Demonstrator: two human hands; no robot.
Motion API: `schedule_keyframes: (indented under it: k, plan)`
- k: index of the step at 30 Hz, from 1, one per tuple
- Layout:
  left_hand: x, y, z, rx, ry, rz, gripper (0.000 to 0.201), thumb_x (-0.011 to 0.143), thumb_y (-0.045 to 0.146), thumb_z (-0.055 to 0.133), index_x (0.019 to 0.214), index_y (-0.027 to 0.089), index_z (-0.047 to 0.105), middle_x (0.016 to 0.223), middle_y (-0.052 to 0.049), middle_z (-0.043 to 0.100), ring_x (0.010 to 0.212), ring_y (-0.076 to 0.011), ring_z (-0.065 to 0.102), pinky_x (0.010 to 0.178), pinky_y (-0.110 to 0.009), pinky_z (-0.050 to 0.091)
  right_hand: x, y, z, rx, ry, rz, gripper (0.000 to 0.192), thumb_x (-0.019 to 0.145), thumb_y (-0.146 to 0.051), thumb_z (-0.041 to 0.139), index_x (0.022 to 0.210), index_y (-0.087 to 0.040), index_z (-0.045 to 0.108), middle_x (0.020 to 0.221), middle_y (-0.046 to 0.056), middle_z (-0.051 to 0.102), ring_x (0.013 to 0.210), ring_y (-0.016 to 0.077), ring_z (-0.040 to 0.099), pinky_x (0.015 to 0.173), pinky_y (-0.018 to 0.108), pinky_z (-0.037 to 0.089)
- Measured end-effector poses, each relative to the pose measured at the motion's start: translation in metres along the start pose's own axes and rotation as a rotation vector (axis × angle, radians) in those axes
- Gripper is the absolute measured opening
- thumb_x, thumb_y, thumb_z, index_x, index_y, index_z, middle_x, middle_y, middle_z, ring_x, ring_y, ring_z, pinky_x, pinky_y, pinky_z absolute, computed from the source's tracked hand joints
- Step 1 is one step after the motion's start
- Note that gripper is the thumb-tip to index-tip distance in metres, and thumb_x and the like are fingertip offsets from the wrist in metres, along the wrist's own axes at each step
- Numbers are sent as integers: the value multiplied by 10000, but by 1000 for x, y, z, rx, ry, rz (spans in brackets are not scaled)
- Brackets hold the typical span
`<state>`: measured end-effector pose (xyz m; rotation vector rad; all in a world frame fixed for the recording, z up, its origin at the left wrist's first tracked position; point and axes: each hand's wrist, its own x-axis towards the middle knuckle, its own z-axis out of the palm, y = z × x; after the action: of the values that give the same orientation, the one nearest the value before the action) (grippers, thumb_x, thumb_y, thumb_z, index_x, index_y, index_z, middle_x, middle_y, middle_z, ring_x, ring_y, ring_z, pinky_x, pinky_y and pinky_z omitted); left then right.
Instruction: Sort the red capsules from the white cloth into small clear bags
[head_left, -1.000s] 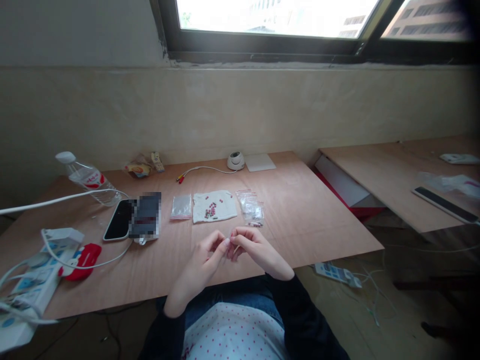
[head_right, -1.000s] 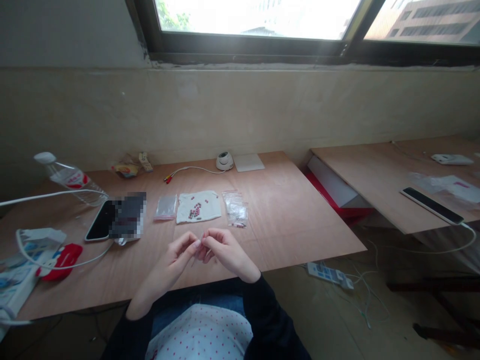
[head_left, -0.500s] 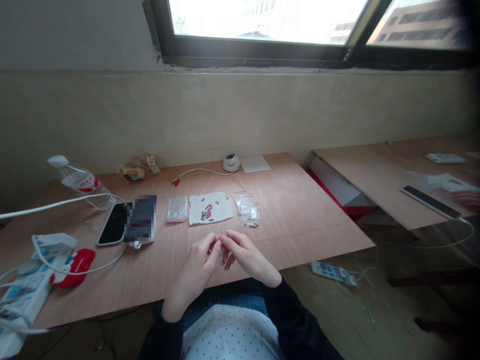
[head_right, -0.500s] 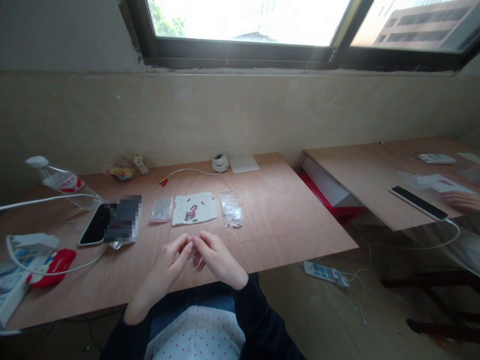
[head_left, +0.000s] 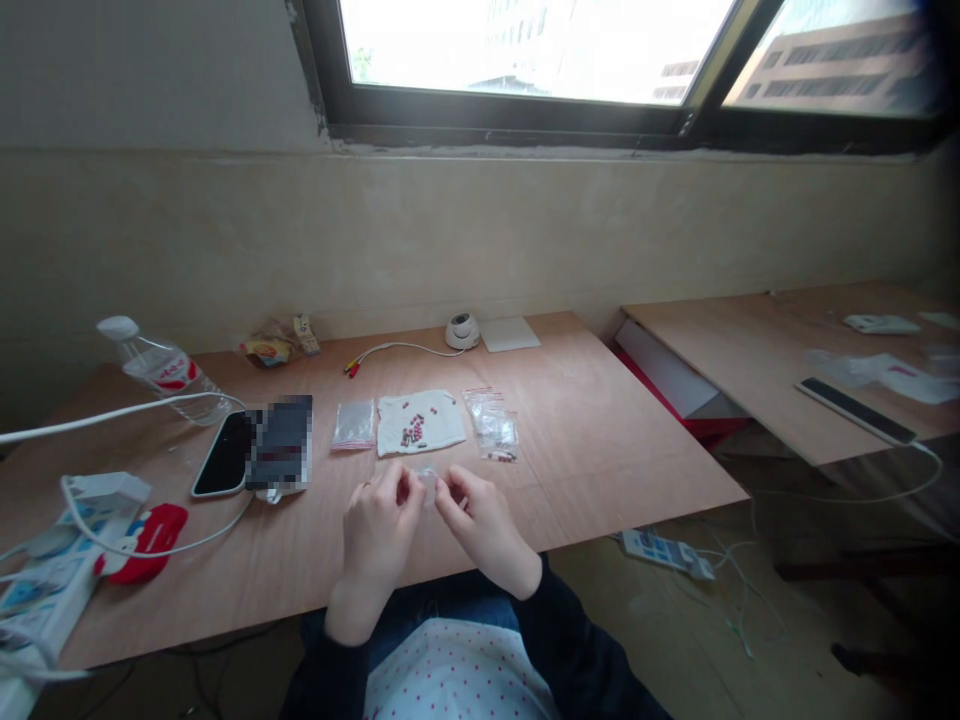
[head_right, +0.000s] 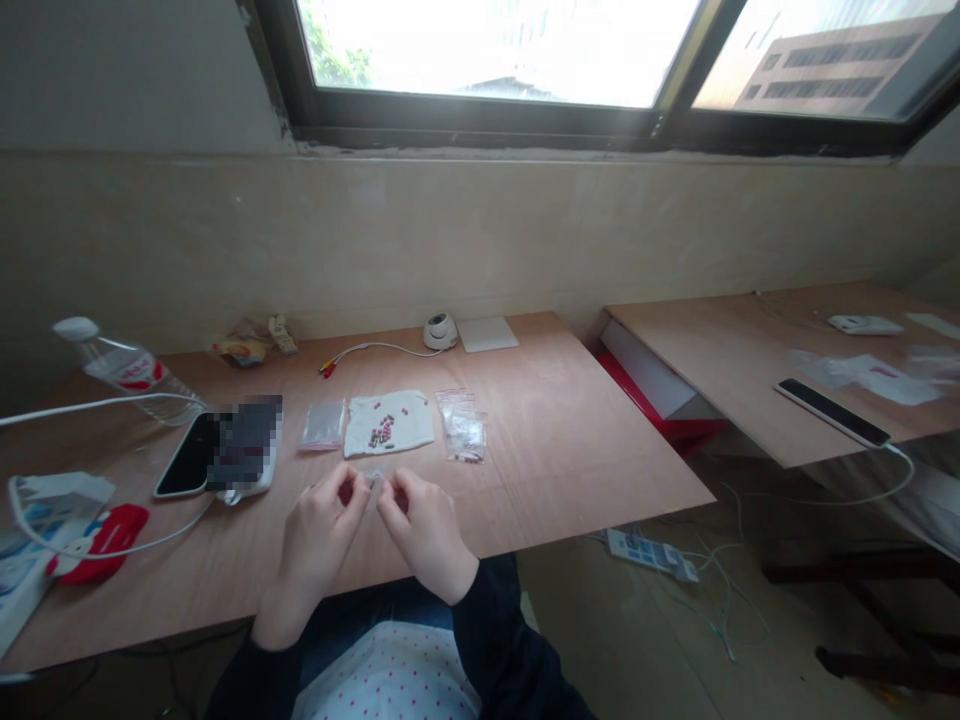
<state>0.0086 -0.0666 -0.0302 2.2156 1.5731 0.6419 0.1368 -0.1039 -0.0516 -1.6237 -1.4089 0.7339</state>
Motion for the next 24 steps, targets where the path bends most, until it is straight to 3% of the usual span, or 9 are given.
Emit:
schedule_keyframes:
  k: [3,6,9,13,17,21,23,24]
  plan:
    - [1,-5,0,-105,89,-18,108,820,307,505,760,217,490,704,2,606,646,-169,580,589,-249,385,-3,-2,4,-39,15,2,275,871,-340,428,635,-198,440,544,-41,502,500,105,471,509,218,299]
    - [1,-8,2,-153,119,88,56,817,204,492,793,211,543,874,-29,643,833,-184,609,724,-280,433,-4,-4,7,-59,33,6,260,883,-333,415,672,-197,483,595,-25,573,540,115,531,538,217,323]
    - [0,-9,5,-98,49,180,217,836,125,435,870,225,624,1106,-39,633,1027,-201,577,850,-333,420,-4,-4,9,-52,65,1,258,889,-337,413,697,-198,513,631,-15,602,556,121,552,540,216,333]
    - [1,-8,9,14,-61,194,275,879,177,420,1055,232,624,1182,-60,623,1066,-222,575,866,-386,426,-4,-1,10,-30,106,-11,255,887,-334,422,698,-196,524,627,-12,594,548,123,546,529,217,340]
    - [4,-8,9,83,-21,185,249,867,209,477,1072,226,618,1214,-74,610,1090,-239,570,849,-397,436,-5,1,13,6,118,-8,235,875,-309,442,689,-193,527,643,-3,592,579,131,553,564,229,379]
    - [4,-10,8,100,68,194,270,832,188,538,1091,221,608,1234,-86,598,1110,-249,561,848,-402,434,-5,0,20,266,99,24,184,847,-315,495,721,-191,547,686,11,598,623,139,570,570,235,420]
    - [4,-13,8,80,92,213,308,826,174,543,1126,221,591,1233,-85,599,1108,-247,562,855,-404,435,-3,-1,23,508,146,111,144,789,-323,587,855,-198,559,785,15,604,683,141,589,604,237,454]
    - [5,-14,9,65,97,224,320,825,173,543,1139,223,584,1234,-82,598,1109,-245,561,858,-405,435,-2,-2,25,641,177,187,250,749,-322,640,951,-208,547,845,17,601,724,143,597,633,243,470]
